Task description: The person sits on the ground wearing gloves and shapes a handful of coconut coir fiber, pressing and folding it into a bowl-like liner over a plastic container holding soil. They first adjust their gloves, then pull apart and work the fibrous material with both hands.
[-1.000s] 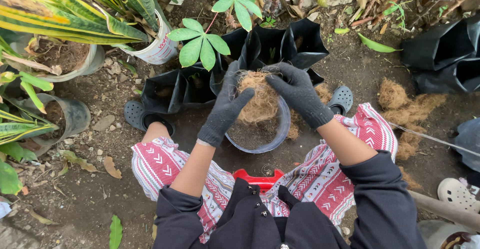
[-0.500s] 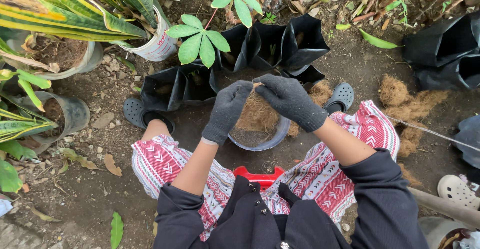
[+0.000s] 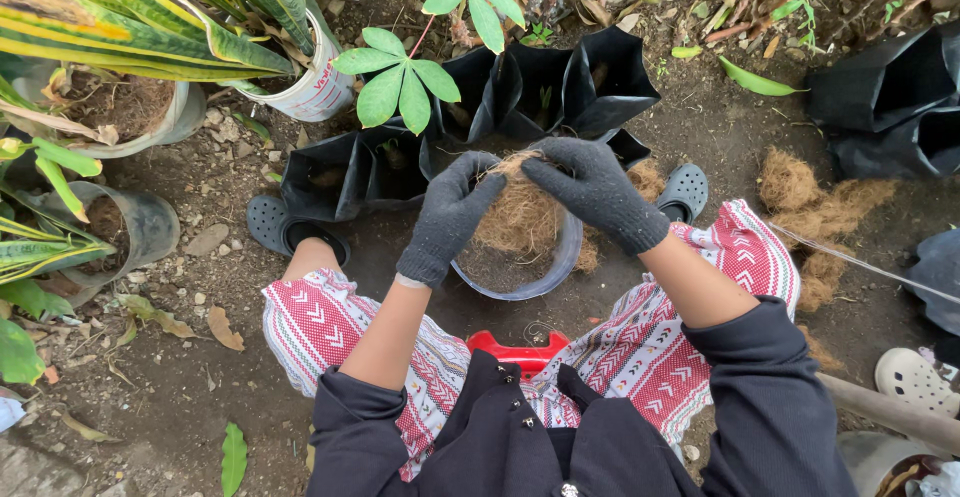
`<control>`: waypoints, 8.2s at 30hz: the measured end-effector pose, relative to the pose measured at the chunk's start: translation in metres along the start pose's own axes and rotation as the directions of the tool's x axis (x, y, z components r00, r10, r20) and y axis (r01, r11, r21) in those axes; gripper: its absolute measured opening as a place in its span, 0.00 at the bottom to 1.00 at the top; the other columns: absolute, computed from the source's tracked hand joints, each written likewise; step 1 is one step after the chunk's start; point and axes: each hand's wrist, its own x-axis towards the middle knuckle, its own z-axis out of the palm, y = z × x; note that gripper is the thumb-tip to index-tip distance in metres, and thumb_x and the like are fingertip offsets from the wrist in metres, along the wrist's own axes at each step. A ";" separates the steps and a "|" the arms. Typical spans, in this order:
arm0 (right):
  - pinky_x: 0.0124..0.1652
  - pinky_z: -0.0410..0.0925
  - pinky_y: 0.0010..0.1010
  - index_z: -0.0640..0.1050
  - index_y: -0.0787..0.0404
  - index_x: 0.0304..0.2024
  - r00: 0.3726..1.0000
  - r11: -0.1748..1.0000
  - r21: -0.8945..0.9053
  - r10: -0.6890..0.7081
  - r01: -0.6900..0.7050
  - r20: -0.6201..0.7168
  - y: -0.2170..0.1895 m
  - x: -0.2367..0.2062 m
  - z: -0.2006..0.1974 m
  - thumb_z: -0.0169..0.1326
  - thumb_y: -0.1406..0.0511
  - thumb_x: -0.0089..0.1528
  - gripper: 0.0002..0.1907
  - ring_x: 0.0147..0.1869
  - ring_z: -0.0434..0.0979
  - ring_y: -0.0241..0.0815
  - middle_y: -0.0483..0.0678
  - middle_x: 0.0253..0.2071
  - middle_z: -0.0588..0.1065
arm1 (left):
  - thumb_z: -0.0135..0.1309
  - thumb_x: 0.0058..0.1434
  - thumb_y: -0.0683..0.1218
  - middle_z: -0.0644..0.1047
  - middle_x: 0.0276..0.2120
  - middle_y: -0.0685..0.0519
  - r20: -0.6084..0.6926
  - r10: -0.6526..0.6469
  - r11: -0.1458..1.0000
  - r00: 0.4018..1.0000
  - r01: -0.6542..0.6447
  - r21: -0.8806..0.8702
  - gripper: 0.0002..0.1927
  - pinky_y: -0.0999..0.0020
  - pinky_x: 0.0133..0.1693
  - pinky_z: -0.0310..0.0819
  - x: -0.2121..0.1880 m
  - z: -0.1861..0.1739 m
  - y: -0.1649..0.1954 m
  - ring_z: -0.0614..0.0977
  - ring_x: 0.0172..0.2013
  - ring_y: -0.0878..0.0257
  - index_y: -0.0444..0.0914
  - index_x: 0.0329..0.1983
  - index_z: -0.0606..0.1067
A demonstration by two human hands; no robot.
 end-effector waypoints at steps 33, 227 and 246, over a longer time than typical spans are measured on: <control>0.50 0.74 0.27 0.80 0.66 0.54 0.962 0.874 0.456 0.244 -0.165 -0.119 0.015 0.002 -0.008 0.58 0.64 0.67 0.16 0.48 0.81 0.33 0.47 0.46 0.81 | 0.55 0.63 0.71 0.61 0.73 0.36 0.036 0.061 0.717 0.997 -0.019 -0.697 0.55 0.52 0.69 0.65 0.006 -0.018 -0.008 0.67 0.71 0.47 0.37 0.80 0.47; 0.47 0.75 0.30 0.80 0.64 0.55 0.858 0.850 0.231 0.386 -0.474 0.340 -0.002 -0.008 0.012 0.63 0.58 0.61 0.24 0.45 0.81 0.34 0.46 0.45 0.83 | 0.59 0.65 0.42 0.78 0.55 0.54 -0.097 -0.028 0.939 0.995 -0.007 -0.343 0.23 0.70 0.57 0.73 -0.017 0.005 -0.009 0.79 0.54 0.67 0.36 0.64 0.71; 0.53 0.74 0.26 0.79 0.66 0.54 0.972 0.874 0.432 0.231 -0.223 0.035 -0.001 -0.012 -0.001 0.57 0.64 0.67 0.15 0.51 0.80 0.32 0.47 0.48 0.81 | 0.62 0.66 0.51 0.72 0.64 0.46 -0.049 0.034 0.946 0.998 -0.048 -0.320 0.35 0.63 0.65 0.69 -0.017 0.003 -0.012 0.74 0.62 0.60 0.36 0.72 0.64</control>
